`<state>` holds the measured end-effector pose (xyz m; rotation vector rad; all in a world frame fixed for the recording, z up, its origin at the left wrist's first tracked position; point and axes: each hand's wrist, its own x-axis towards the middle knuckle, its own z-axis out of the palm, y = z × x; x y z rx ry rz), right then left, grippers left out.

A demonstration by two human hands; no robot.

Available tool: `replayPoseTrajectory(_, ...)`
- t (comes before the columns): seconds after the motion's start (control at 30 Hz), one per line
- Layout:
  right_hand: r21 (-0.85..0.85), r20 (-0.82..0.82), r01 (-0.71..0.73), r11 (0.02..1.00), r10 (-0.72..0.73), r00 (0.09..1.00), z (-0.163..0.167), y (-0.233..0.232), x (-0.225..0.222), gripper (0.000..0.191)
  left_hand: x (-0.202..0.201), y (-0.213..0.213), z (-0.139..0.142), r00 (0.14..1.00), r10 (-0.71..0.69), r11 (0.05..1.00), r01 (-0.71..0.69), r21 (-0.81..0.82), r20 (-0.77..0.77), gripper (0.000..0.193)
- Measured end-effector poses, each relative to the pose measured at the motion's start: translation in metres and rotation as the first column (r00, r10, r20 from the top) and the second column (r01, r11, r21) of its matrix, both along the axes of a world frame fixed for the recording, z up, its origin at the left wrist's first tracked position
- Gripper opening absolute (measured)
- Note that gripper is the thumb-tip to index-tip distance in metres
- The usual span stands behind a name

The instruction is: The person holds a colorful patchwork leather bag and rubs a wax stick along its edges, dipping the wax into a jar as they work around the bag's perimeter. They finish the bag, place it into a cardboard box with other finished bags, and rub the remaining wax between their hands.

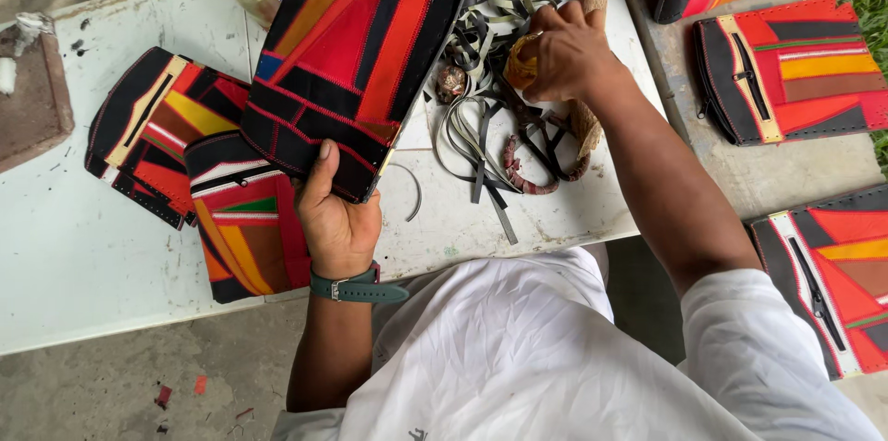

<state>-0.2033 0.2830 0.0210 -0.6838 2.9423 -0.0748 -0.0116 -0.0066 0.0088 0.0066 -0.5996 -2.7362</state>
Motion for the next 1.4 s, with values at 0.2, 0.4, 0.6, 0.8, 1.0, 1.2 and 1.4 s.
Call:
replayPoseTrajectory(0.2, -0.230, -0.156, -0.029, 0.973, -0.008, 0.988, 0.014, 0.029, 0.024, 0.063, -0.001, -0.010, -0.020, 0.994, -0.029, 0.995, 0.018, 0.103, 0.105, 0.031)
replayPoseTrajectory(0.4, -0.716, -0.169, -0.218, 0.664, 0.138, 0.976, 0.037, 0.052, 0.092, 0.060, -0.012, -0.010, -0.036, 0.944, -0.328, 0.902, 0.308, 0.302, 0.017, 0.009)
replayPoseTrajectory(0.6, -0.754, -0.386, -0.425, 0.501, 0.184, 0.904, 0.070, 0.037, 0.121, 0.080, -0.009, 0.010, -0.032, 0.930, -0.323, 0.925, 0.271, 0.268, 0.175, 0.009)
replayPoseTrajectory(0.8, -0.625, -0.517, -0.431, 0.651, 0.069, 0.853, 0.085, 0.028, 0.121, 0.085, -0.007, 0.011, -0.024, 0.937, -0.296, 0.930, 0.238, 0.280, 0.188, 0.010)
replayPoseTrajectory(1.0, -0.542, -0.531, -0.457, 0.705, 0.134, 0.837, 0.087, 0.007, 0.149, 0.074, -0.014, 0.013, -0.027, 0.940, -0.272, 0.941, 0.215, 0.260, 0.205, 0.009)
replayPoseTrajectory(1.2, -0.438, -0.647, -0.484, 0.757, 0.108, 0.755, 0.088, -0.014, 0.163, 0.065, -0.013, 0.013, -0.026, 0.950, -0.275, 0.933, 0.226, 0.279, 0.151, 0.008)
replayPoseTrajectory(1.4, -0.414, -0.621, -0.464, 0.783, 0.130, 0.773, 0.072, -0.024, 0.170, 0.060, -0.021, 0.014, -0.031, 0.951, -0.268, 0.935, 0.217, 0.281, 0.158, 0.007)
